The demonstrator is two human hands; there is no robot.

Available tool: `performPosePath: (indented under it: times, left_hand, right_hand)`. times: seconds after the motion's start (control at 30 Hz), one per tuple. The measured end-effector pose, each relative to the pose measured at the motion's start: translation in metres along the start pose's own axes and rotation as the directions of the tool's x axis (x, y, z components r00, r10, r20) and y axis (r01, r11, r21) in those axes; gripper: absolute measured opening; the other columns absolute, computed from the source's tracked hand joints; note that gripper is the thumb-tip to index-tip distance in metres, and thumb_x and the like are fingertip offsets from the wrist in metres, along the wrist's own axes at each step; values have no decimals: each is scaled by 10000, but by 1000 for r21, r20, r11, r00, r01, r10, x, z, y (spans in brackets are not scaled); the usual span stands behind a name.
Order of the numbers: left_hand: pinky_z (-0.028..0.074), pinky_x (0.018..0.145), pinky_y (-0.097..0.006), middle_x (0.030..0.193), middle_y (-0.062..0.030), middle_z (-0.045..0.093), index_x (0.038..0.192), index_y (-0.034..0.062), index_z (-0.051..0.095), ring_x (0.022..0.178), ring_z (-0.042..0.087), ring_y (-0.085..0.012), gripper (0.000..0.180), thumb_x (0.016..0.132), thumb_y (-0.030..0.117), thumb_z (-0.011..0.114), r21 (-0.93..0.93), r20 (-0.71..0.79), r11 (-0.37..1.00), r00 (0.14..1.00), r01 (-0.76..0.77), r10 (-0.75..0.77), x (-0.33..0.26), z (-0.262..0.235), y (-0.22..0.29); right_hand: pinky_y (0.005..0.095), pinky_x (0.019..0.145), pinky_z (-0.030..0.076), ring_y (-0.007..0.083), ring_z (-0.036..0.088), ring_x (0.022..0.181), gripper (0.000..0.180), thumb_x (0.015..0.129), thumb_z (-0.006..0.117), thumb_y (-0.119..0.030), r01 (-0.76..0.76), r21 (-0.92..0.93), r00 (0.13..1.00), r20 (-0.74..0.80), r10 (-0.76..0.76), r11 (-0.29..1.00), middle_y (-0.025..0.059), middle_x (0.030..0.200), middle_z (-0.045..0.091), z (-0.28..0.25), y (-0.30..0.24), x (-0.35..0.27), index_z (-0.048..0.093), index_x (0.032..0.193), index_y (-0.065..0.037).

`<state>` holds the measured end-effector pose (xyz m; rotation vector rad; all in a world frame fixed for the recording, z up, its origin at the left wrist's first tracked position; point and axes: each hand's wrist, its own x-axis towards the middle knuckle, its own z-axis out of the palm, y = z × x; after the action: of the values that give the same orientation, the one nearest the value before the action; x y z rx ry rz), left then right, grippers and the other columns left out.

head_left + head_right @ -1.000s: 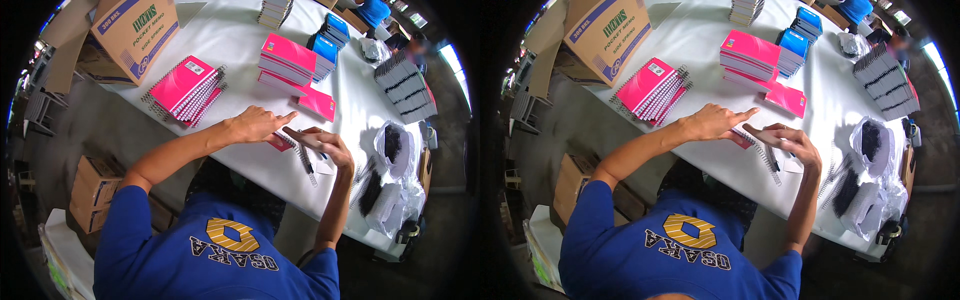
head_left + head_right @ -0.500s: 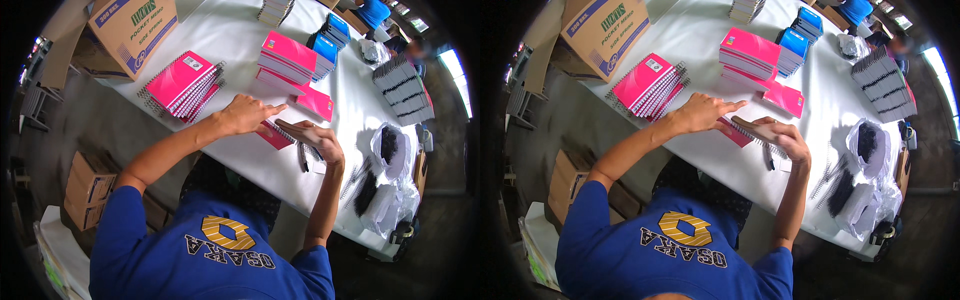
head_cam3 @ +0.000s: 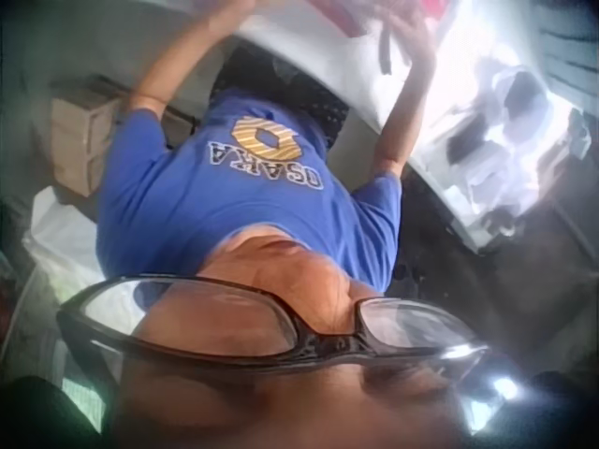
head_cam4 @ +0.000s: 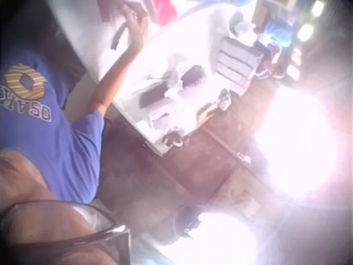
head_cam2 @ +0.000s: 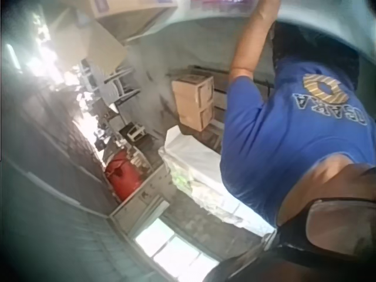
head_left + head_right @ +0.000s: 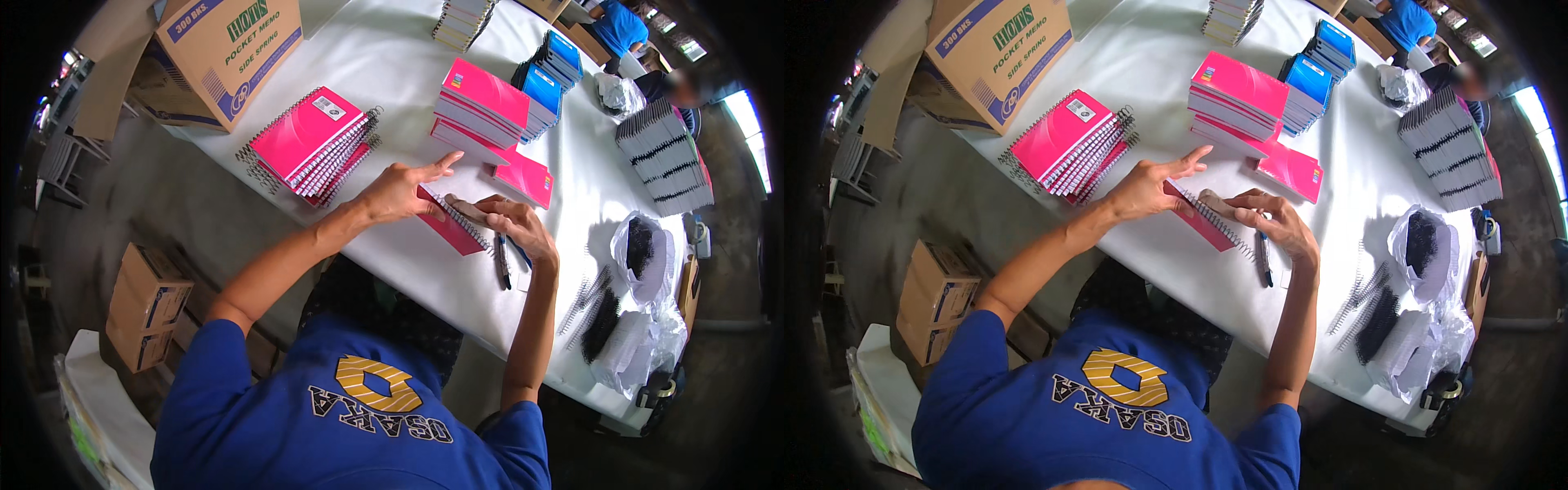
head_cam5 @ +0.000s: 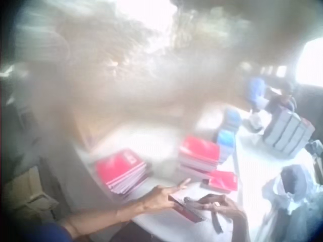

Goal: The person assembles spiral notebooks. They align a notebook, insert a metal spiral through the punched holes by hand, and then use pliers to clip or bend the wire ends before stacking the finished notebook.

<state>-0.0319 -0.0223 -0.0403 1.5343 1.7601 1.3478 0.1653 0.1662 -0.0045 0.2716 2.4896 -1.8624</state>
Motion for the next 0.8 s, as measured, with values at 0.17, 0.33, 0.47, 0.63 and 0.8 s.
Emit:
performPosePath:
  times: [0.17, 0.33, 0.47, 0.63, 0.8]
  left_hand:
    - [512, 1011, -376, 1321, -137, 595, 1497, 210, 344, 1207, 584, -275, 907, 725, 152, 816, -103, -31, 995, 999, 5, -8, -5, 3, -8]
    - [518, 1005, -357, 1322, -154, 590, 1503, 209, 333, 1245, 548, -268, 885, 758, 91, 796, -204, -61, 979, 998, -12, 0, -5, 11, -9]
    - [525, 996, -351, 1362, -152, 559, 1510, 209, 317, 1270, 525, -275, 879, 778, 70, 783, -263, -38, 963, 997, 55, -67, -10, 8, -10]
    - [500, 1010, -340, 1398, -131, 536, 1484, 179, 383, 1285, 521, -257, 802, 792, 110, 782, -384, 17, 916, 992, 118, -121, -11, 0, -15]
    - [339, 1128, -383, 1436, -101, 509, 1371, 65, 536, 1358, 441, -251, 683, 804, 382, 747, -415, 417, 865, 904, 281, -94, -5, -13, -15]
  right_hand:
    - [360, 975, 405, 249, 578, 1067, 518, 842, 649, -355, 114, 228, 993, -40, -108, 967, 147, 1133, 643, -1, 2, 6, 662, 1094, 98]
    - [368, 992, 397, 242, 571, 1091, 583, 831, 672, -424, 196, 463, 974, -195, -117, 864, 143, 1138, 652, -1, 40, -2, 665, 1086, 100]
    - [383, 998, 393, 252, 579, 1086, 628, 837, 663, -468, -35, 28, 992, -118, 38, 999, 159, 1151, 652, 8, -11, 14, 659, 1111, 98]
    - [352, 971, 412, 226, 585, 1051, 547, 842, 663, -436, -70, -89, 985, -166, 55, 994, 111, 1091, 651, 13, -21, 3, 689, 1107, 42]
    - [348, 970, 417, 240, 596, 1046, 465, 842, 687, -374, -117, -200, 860, -511, -2, 973, 142, 1147, 634, -21, -11, -77, 703, 1138, -15]
